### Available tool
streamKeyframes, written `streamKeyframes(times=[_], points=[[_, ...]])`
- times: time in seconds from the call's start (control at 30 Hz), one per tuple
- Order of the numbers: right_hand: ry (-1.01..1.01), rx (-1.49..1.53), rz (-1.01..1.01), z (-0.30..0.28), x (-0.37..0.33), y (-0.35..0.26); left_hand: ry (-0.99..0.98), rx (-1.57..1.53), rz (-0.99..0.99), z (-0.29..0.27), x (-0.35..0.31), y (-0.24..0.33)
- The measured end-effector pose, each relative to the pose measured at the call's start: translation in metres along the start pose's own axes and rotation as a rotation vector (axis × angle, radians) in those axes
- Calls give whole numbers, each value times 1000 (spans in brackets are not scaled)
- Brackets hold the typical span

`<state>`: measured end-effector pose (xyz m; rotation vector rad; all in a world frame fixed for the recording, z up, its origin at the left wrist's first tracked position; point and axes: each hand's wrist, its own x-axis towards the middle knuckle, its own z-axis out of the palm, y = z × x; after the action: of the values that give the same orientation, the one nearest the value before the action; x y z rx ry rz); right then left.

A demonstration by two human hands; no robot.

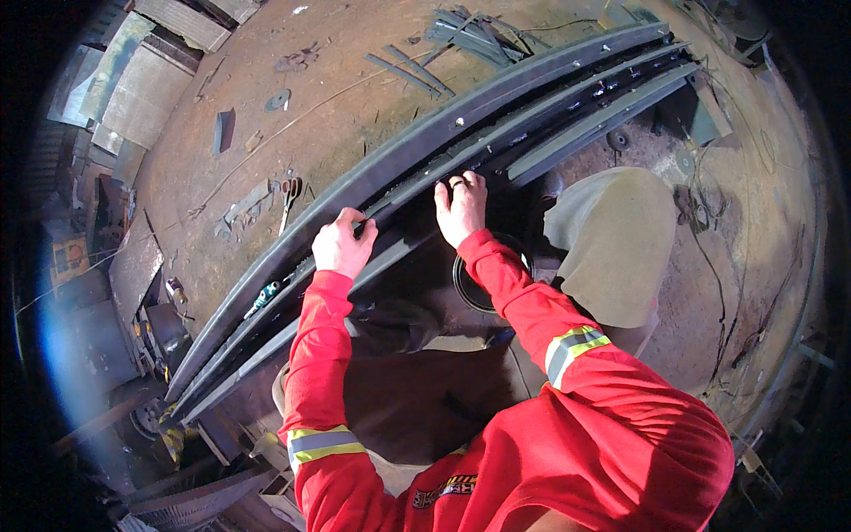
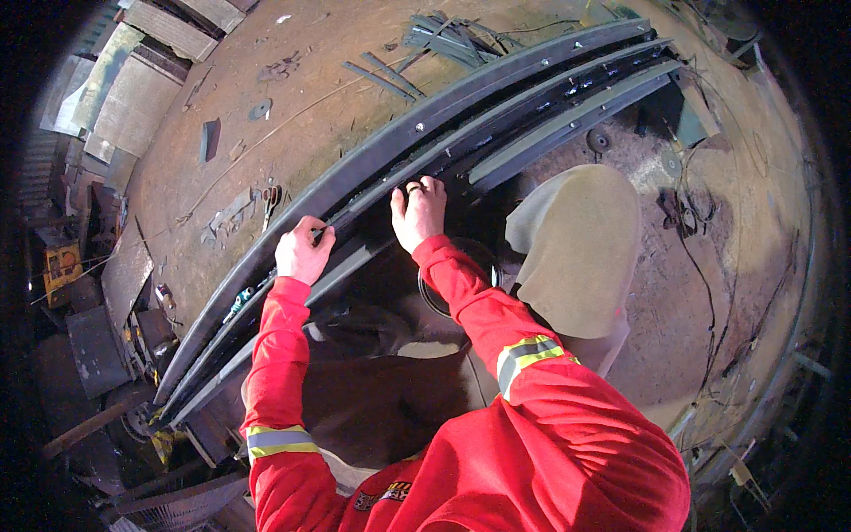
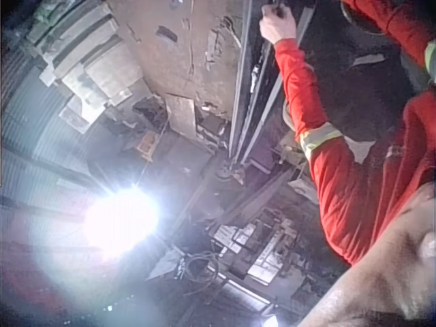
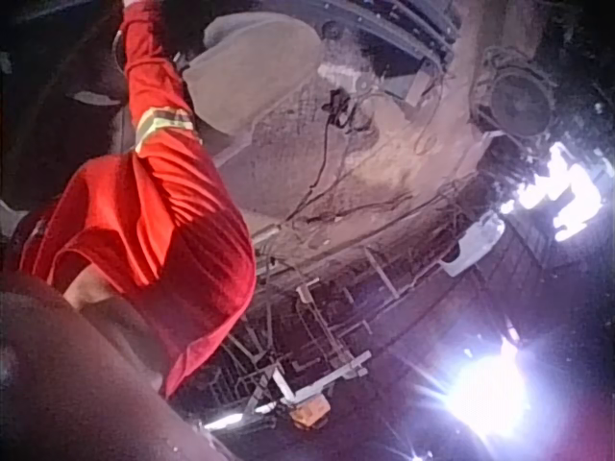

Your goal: The person assembles a metal frame by hand, inserting and tightening screws into pre-drilled holes along the edges of long metal bars. They use a screwdriver to secure the fasteners and adjust the alignment of the bars to ensure a proper fit.

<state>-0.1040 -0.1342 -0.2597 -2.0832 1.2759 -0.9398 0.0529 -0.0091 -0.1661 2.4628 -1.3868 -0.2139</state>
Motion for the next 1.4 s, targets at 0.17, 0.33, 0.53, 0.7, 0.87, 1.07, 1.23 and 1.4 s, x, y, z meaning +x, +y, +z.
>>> streamKeyframes(times=[0.17, 0.33, 0.53, 0.7, 0.87, 1.07, 1.23, 1.4], points=[[-2, 49, 3, 1, -1, 2, -2, -3, -1, -2, 0, 1], [-3, 15, 26, 6, -1, 7, 2, -15, 6, -1, 1, 2], [27, 92, 9, 0, -1, 0, -9, -3, -20, -2, -1, -1], [55, 35, -38, 6, 0, 10, 21, -257, -3, -13, -13, -1], [58, 35, -38, 5, 0, 3, -520, -973, -427, -26, -50, -36], [147, -14, -105, -16, -16, -34, -350, -1213, -470, -22, -90, -60], [-322, 414, -311, -4, -61, -83, -149, -1380, -633, -12, -109, -73], [-567, 531, -124, 0, -102, -108, -83, -1507, -710, -15, -114, -52]])
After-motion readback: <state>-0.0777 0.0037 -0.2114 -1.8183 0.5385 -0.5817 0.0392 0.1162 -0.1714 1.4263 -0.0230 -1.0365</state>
